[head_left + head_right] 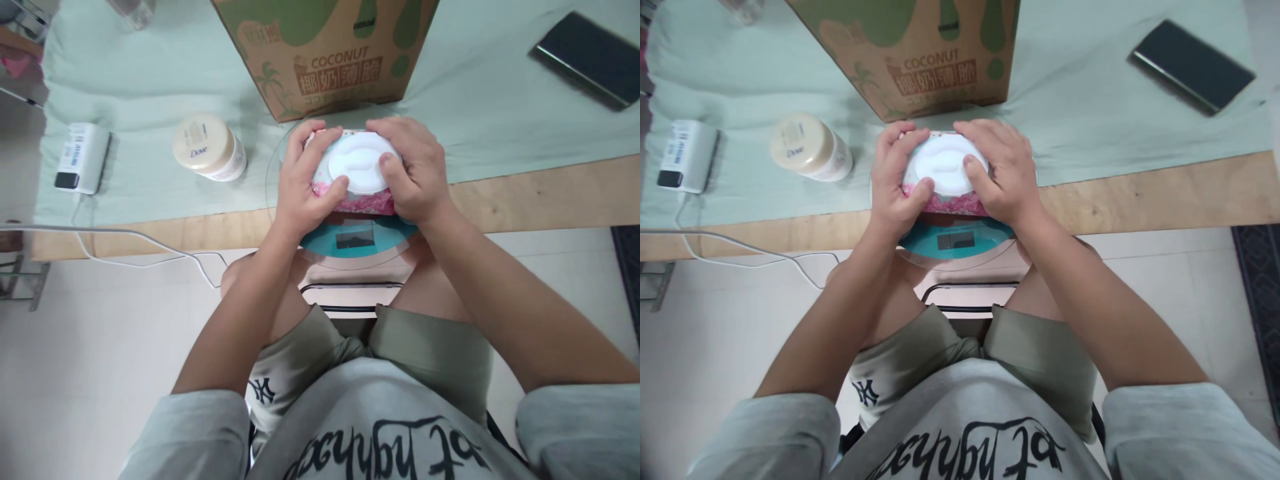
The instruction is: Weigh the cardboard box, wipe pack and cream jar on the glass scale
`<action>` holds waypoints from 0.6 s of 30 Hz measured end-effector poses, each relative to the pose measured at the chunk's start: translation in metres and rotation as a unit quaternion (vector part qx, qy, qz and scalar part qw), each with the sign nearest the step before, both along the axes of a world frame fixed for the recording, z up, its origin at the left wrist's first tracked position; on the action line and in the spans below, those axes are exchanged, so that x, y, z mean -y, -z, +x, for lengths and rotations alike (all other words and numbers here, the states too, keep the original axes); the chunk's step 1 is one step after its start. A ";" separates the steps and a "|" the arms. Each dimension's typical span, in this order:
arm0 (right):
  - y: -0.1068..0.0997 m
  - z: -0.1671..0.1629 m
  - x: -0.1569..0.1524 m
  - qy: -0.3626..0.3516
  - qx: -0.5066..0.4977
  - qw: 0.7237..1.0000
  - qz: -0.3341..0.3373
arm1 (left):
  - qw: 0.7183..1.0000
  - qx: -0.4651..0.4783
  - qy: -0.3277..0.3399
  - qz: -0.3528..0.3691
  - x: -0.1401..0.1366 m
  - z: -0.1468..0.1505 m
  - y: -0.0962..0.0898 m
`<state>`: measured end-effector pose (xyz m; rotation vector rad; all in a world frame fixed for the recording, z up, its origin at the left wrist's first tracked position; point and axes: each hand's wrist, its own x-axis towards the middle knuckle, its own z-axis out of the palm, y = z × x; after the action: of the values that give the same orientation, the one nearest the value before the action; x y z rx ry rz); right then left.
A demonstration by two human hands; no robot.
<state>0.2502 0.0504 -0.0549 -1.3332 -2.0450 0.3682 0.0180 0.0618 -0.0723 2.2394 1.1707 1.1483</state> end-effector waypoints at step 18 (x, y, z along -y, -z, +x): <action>-0.004 0.010 -0.006 -0.054 -0.039 0.995 0.068 | 0.988 0.146 0.047 -0.032 -0.005 0.000 -0.002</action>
<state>0.2606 0.0568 -0.0510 -1.1131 -2.0432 0.3166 0.0183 0.0672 -0.0703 1.9746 0.9600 1.3264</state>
